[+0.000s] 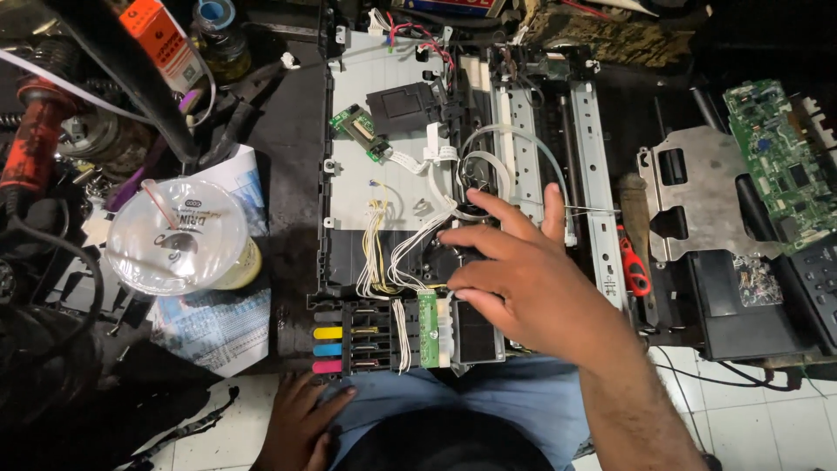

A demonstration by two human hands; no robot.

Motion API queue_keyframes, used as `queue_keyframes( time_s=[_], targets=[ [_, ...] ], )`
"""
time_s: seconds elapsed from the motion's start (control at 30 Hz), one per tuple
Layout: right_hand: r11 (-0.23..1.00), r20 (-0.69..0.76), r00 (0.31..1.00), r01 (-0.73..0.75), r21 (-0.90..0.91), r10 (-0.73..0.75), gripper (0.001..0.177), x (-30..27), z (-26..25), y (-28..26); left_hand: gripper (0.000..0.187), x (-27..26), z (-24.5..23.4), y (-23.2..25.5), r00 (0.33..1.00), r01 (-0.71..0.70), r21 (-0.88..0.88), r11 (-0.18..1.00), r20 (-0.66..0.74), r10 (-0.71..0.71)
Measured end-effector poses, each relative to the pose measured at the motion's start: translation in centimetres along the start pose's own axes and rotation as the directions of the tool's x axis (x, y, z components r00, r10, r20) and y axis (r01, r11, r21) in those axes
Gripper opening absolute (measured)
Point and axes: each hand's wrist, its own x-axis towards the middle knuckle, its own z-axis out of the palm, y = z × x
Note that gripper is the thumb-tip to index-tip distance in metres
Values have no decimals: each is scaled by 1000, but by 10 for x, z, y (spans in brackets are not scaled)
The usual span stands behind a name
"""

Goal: The person works on the internal components of a disassembled printer placed on their lap. They use a red screwdriver to manipulate parts and a wooden stick to clean the metal rails and internal mechanisms.

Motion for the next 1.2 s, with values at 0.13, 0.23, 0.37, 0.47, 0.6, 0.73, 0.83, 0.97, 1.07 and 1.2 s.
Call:
queue_keyframes(
  time_s=[0.13,0.23,0.37,0.47,0.6,0.73,0.83,0.97,1.07,1.2],
  targets=[
    [999,-30,999,-27,23,27,7,-1,4,-1,56,14,-15,13,999,21,-53,998,-25,-22],
    [992,-41,994,-93,86,97,10,-7,10,0,61,12,-15,8,1000,-3,-57,998,13,3],
    [977,-80,986,-134,166,149,15,-11,15,1,56,15,-16,9,999,-29,-58,998,-27,28],
    [975,-88,980,-166,148,181,13,-11,16,0,59,6,-4,4,1000,16,-27,1000,-8,-16],
    [969,-95,974,-191,154,207,10,-12,15,-1,61,3,2,-1,999,40,-9,999,16,-40],
    [983,-128,976,-168,75,177,12,-14,16,-4,60,-4,5,-3,997,70,12,997,42,-71],
    [990,-163,977,-136,33,140,21,-19,16,-5,60,1,5,-3,1000,27,21,999,-3,-27],
    [983,-155,972,-168,73,178,18,-18,17,-3,58,6,0,1,1000,7,-7,1000,-16,-7],
    [979,-146,970,-181,92,193,15,-18,17,-2,58,1,6,-2,999,43,19,999,11,-43],
    [947,-128,949,-263,183,288,12,-15,15,-3,57,14,-1,7,999,10,7,1000,-44,-9]
  ],
)
